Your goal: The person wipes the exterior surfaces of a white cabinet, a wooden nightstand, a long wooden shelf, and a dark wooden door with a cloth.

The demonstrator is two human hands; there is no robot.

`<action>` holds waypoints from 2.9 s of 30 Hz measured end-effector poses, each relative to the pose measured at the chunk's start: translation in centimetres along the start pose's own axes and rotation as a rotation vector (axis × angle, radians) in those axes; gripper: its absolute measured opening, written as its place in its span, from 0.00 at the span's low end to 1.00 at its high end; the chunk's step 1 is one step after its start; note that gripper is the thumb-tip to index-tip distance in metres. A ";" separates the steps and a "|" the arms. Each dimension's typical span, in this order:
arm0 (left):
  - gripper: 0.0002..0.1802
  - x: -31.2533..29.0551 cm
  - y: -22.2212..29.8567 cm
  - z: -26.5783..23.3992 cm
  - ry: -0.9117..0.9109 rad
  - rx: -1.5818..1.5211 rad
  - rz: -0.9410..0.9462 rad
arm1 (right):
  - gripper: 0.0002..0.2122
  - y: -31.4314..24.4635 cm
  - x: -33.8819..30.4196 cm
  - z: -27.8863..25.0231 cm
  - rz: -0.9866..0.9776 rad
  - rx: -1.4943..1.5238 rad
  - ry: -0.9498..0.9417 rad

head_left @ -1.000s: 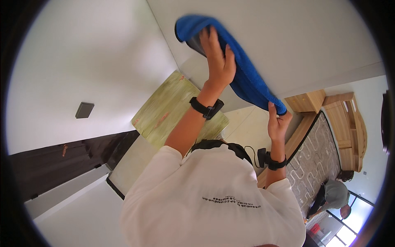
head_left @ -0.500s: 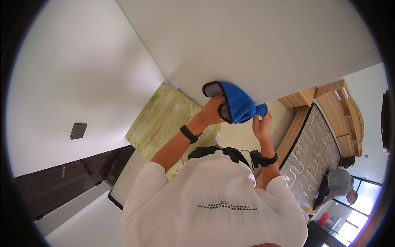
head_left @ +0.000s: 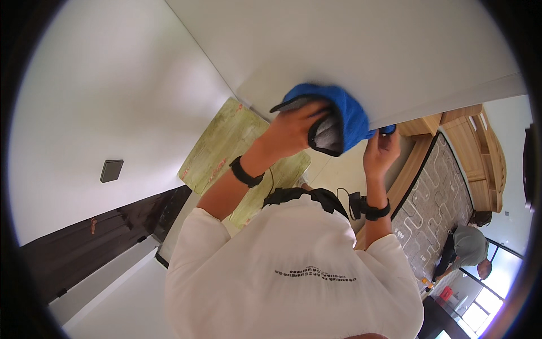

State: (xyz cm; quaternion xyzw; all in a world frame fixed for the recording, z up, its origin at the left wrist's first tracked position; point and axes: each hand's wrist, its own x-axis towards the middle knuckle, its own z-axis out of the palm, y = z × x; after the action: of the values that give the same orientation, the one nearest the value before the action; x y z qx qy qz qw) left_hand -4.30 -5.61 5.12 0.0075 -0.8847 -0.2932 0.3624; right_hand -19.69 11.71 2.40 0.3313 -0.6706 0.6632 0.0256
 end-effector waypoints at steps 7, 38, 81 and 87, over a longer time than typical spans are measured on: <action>0.32 4.7 2.9 -2.9 0.077 0.161 0.174 | 0.14 -3.8 2.5 0.0 -0.282 -0.175 0.069; 0.16 2.5 4.6 0.6 0.405 -0.029 -0.032 | 0.20 -2.3 0.6 0.5 -0.181 -0.295 -0.013; 0.29 19.1 7.2 20.1 0.283 -0.075 -0.238 | 0.23 5.5 20.5 -9.7 -0.053 0.366 -0.430; 0.16 21.3 11.3 18.6 0.153 -0.031 -0.327 | 0.23 10.1 21.9 -7.1 -0.158 0.188 -0.210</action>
State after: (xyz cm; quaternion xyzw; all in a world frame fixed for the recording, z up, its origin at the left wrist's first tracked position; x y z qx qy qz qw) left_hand -29.82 8.46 14.07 0.1681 -0.8370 -0.3604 0.3760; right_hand -44.42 8.18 4.82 0.4516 -0.5763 0.6808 -0.0237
